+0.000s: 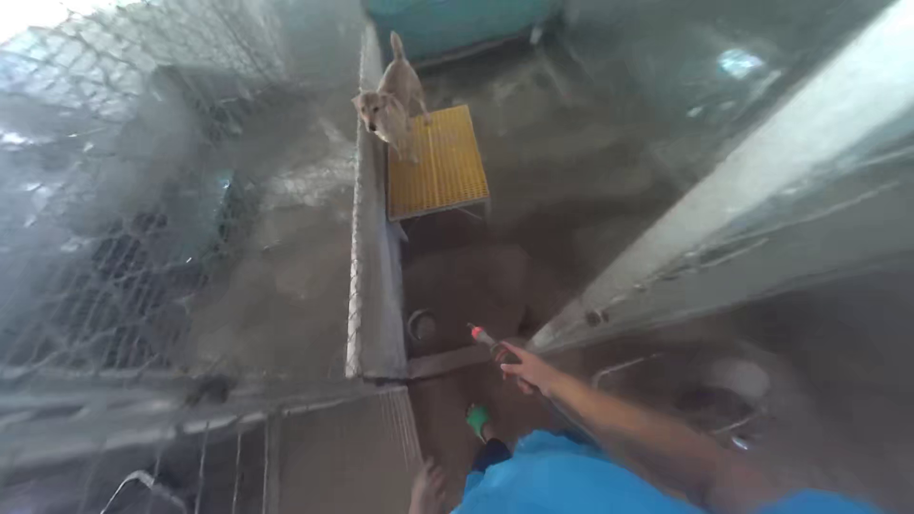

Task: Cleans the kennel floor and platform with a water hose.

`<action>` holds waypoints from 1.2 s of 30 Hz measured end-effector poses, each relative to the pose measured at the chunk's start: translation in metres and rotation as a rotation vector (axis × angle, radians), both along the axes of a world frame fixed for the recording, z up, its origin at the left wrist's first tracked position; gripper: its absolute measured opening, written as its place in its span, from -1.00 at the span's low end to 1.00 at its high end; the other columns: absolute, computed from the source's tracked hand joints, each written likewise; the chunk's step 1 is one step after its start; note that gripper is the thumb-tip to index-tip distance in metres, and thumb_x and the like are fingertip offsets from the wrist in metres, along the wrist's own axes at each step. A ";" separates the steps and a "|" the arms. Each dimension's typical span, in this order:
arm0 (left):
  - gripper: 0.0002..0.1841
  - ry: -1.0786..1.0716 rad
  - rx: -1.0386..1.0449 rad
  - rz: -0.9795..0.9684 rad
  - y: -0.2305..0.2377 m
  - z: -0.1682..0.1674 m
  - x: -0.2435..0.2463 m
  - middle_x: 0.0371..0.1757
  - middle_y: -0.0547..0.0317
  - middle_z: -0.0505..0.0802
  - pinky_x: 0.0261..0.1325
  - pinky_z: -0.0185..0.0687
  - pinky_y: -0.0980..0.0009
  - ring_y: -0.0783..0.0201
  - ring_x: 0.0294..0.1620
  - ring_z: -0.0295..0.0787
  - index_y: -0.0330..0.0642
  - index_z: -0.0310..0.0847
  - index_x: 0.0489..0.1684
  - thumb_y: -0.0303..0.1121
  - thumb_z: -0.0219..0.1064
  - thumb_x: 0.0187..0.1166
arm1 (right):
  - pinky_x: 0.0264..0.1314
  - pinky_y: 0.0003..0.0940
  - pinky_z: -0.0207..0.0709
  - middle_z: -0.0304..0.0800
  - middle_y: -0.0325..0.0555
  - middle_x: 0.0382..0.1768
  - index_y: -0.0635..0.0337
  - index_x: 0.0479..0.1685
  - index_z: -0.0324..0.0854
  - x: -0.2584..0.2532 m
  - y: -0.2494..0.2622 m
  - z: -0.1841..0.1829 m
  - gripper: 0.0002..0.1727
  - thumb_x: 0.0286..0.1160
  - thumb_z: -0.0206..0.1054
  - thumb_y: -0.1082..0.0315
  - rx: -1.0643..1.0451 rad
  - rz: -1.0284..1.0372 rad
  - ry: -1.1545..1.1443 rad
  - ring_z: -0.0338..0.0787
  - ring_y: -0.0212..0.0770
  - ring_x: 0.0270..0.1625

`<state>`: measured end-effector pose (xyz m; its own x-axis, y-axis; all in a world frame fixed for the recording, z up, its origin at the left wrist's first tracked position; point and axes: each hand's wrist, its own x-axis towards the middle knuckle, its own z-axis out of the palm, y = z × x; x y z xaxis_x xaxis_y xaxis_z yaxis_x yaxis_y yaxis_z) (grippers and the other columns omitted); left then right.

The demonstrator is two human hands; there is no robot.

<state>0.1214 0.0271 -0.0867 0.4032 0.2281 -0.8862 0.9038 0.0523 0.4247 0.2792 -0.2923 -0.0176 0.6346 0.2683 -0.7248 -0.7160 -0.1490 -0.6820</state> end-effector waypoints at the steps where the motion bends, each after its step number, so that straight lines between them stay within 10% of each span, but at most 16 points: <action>1: -0.47 -0.015 -0.100 0.046 0.000 -0.014 0.056 0.56 -0.25 0.60 0.39 0.48 -0.08 -0.10 0.48 0.58 -0.27 0.26 0.69 -0.11 -0.05 0.89 | -0.60 -0.45 0.35 0.73 -0.08 -0.12 -0.22 0.92 -0.06 0.010 0.008 0.007 -0.24 0.79 0.22 0.26 0.018 0.006 -0.013 0.41 -0.39 -0.64; 8: -0.42 -0.321 -0.721 -0.087 -0.099 0.036 0.316 0.31 0.03 0.77 0.20 0.69 0.14 0.15 0.24 0.77 -0.17 0.29 0.60 -0.01 -0.41 0.91 | -0.56 -0.46 0.29 0.68 -0.12 -0.13 -0.21 0.91 -0.07 0.049 0.033 0.056 -0.28 0.83 0.14 0.28 0.126 -0.103 0.040 0.35 -0.42 -0.61; 13: -0.55 -0.178 -0.875 0.013 -0.165 0.024 0.354 0.04 0.06 0.90 0.10 0.80 0.23 0.17 0.05 0.89 -0.23 0.47 0.19 -0.10 -0.27 0.93 | -0.64 -0.52 0.26 0.63 -0.18 -0.23 -0.24 0.90 -0.07 0.065 0.015 0.035 -0.29 0.83 0.13 0.29 0.194 -0.357 0.105 0.34 -0.45 -0.65; 18: -0.50 -0.098 -0.928 0.009 -0.189 0.015 0.369 0.15 0.06 0.87 0.14 0.77 0.18 0.14 0.14 0.86 -0.18 0.44 0.38 -0.05 -0.30 0.92 | -0.64 -0.53 0.27 0.62 -0.19 -0.27 -0.25 0.90 -0.06 0.092 0.000 0.020 -0.28 0.82 0.15 0.29 0.240 -0.488 0.141 0.37 -0.45 -0.65; 24: -0.60 0.103 -0.437 -0.387 -0.223 -0.001 0.421 -0.11 -0.02 0.81 -0.11 0.72 0.20 0.15 -0.21 0.77 -0.29 0.58 0.14 -0.08 0.09 0.83 | -0.62 -0.49 0.29 0.55 -0.17 -0.26 -0.25 0.89 -0.04 0.127 -0.010 0.005 -0.32 0.86 0.12 0.28 0.123 -0.552 0.262 0.36 -0.40 -0.63; 27: -0.49 0.027 0.003 -0.881 -0.243 -0.008 0.436 0.14 -0.22 0.81 0.20 0.67 -0.02 -0.04 0.12 0.78 -0.39 0.65 0.23 -0.07 0.42 0.60 | -0.60 -0.43 0.37 0.53 -0.11 -0.27 -0.14 0.89 -0.07 0.135 0.011 -0.005 -0.27 0.81 0.18 0.34 0.031 -0.602 0.257 0.43 -0.35 -0.61; 31: -0.47 0.003 0.568 -1.613 -0.269 0.010 0.426 0.36 -0.35 0.73 0.30 0.54 -0.30 -0.28 0.42 0.65 -0.46 0.66 0.22 -0.11 0.39 0.53 | -0.51 -0.38 0.47 0.54 0.02 -0.14 -0.06 0.92 -0.36 0.138 0.048 -0.018 -0.10 0.75 0.21 0.44 -0.044 -0.466 0.253 0.50 -0.31 -0.56; 36: -0.54 0.083 0.402 -1.478 -0.238 0.008 0.440 0.37 -0.26 0.74 0.34 0.57 -0.22 -0.16 0.39 0.69 -0.36 0.66 0.28 -0.12 0.14 0.74 | -0.44 -0.33 0.53 0.54 0.06 -0.06 -0.05 0.93 -0.33 0.143 0.068 -0.021 -0.22 0.85 0.07 0.37 -0.111 -0.358 0.257 0.54 -0.25 -0.51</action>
<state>0.5614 -0.2105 -0.0782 0.4320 -0.0967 -0.8967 0.0640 -0.9884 0.1374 0.4223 -0.2241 -0.0381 0.4692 -0.0240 -0.8828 -0.8796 0.0766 -0.4696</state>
